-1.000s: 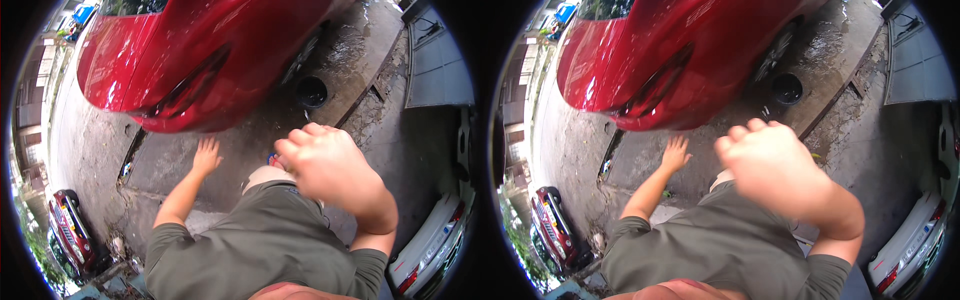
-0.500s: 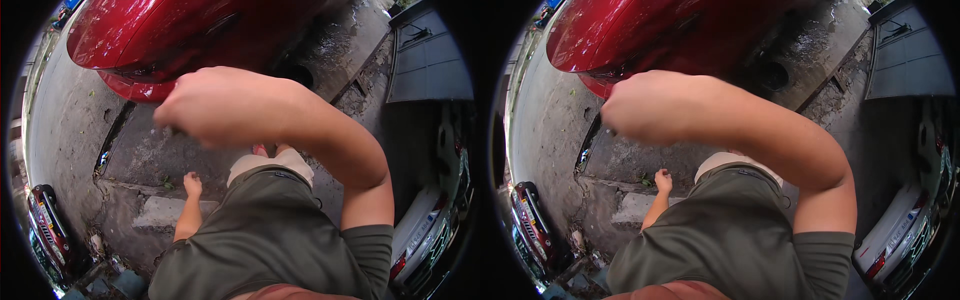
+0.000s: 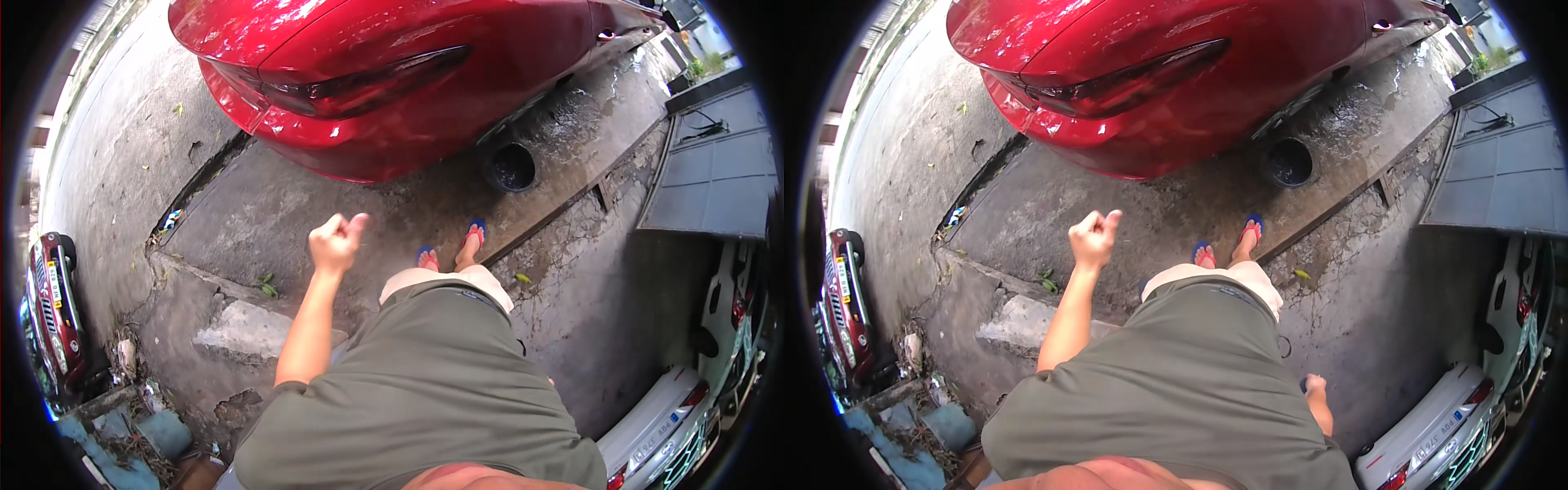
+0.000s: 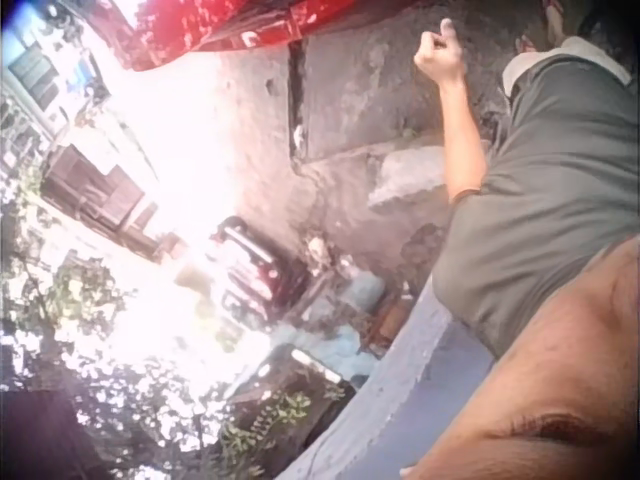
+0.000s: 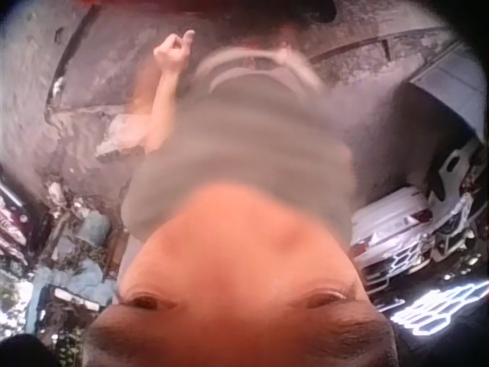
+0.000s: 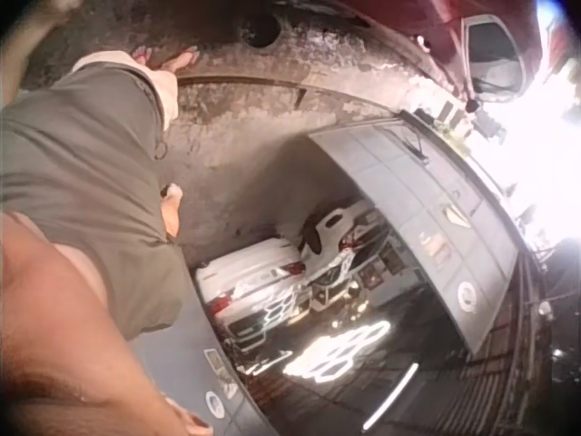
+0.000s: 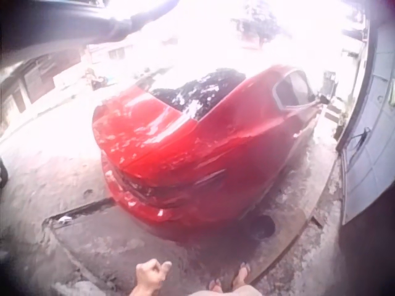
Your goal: The person sands the rear fender of a red car using sandpaper and a bucket of water, repeatedly dipping the sandpaper and scrubbing the surface.
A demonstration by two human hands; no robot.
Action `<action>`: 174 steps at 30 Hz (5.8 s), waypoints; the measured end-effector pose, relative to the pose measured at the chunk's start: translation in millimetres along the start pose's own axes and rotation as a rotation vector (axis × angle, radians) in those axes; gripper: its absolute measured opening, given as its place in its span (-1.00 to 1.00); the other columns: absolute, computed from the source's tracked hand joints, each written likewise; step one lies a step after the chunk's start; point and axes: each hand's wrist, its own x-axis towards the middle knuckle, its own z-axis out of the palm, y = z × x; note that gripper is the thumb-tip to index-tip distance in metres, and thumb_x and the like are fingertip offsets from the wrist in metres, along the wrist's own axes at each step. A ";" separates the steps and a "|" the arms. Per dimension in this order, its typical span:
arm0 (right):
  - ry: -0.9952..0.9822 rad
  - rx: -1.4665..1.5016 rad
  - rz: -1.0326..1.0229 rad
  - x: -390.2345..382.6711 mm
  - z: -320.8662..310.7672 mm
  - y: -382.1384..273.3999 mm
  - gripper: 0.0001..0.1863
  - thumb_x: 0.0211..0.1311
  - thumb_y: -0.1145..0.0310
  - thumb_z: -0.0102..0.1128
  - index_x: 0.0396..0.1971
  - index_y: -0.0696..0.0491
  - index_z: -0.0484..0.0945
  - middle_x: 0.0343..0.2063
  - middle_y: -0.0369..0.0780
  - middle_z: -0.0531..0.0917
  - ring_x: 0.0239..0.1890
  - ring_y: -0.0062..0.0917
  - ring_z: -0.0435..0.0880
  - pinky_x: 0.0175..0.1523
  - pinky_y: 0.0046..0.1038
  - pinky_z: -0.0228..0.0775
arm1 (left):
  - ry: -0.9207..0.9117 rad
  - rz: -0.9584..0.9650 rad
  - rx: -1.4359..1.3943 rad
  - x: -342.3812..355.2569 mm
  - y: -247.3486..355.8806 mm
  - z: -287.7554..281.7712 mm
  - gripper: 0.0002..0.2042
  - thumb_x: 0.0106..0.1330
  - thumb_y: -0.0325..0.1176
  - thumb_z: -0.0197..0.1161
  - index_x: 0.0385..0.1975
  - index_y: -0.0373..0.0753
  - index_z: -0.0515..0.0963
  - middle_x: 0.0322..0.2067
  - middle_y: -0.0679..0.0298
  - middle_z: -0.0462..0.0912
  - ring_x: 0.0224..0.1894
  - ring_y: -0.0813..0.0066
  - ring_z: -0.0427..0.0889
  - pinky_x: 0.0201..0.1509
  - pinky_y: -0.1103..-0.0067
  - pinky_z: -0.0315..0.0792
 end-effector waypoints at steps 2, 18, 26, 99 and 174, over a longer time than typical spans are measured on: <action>-0.051 -0.072 -0.040 -31.0 5.7 0.1 -0.76 0.31 0.35 0.21 -0.07 0.00 0.72 -0.11 -0.20 0.75 -0.09 -0.34 0.72 -0.04 -0.15 0.61 | 0.036 0.184 -0.263 19.9 57.8 3.7 -0.42 0.27 0.07 0.49 -0.73 -0.24 0.38 -0.79 0.42 0.25 -0.68 0.66 0.21 -0.61 0.59 0.13; -0.103 -0.375 -0.935 -120.7 28.7 -177.3 -0.63 0.43 0.47 0.10 0.16 -0.08 0.66 -0.01 -0.24 0.71 -0.12 -0.46 0.70 -0.23 -0.33 0.63 | -0.310 1.156 -1.568 70.1 282.3 -32.1 -0.19 -0.10 0.53 0.42 -0.62 -0.31 0.49 -0.77 0.48 0.23 -0.77 0.61 0.11 -0.64 0.56 -0.09; -0.143 -0.340 -0.534 -98.7 34.0 -98.9 -0.65 0.33 0.46 0.16 0.08 -0.04 0.70 -0.13 -0.24 0.74 -0.25 -0.47 0.71 -0.38 -0.32 0.62 | -0.291 1.059 -0.624 88.9 263.4 -20.7 -0.24 -0.41 0.42 0.58 -0.51 -0.21 0.55 -0.65 0.42 0.38 -0.62 0.48 0.33 -0.52 0.50 0.16; -0.405 -0.756 -0.922 -12.4 405.6 -554.0 -0.73 0.12 0.34 0.43 -0.14 -0.06 0.78 -0.09 0.01 0.73 0.05 -0.10 0.71 0.21 -0.21 0.52 | -0.413 1.366 1.446 377.8 346.3 331.5 -0.09 0.20 0.48 0.04 0.56 0.23 0.17 0.59 0.43 0.08 0.62 0.07 0.01 0.60 -0.17 -0.32; -0.549 0.560 -2.251 -303.0 378.4 -856.1 -0.40 0.55 0.21 0.03 0.47 0.14 0.28 0.42 0.00 0.36 0.51 -0.10 0.26 0.57 -0.06 0.03 | -0.290 1.033 0.723 444.9 444.1 343.1 -0.28 0.21 -0.20 0.48 0.39 -0.23 0.40 0.42 -0.07 0.33 0.51 -0.11 0.23 0.56 0.05 0.07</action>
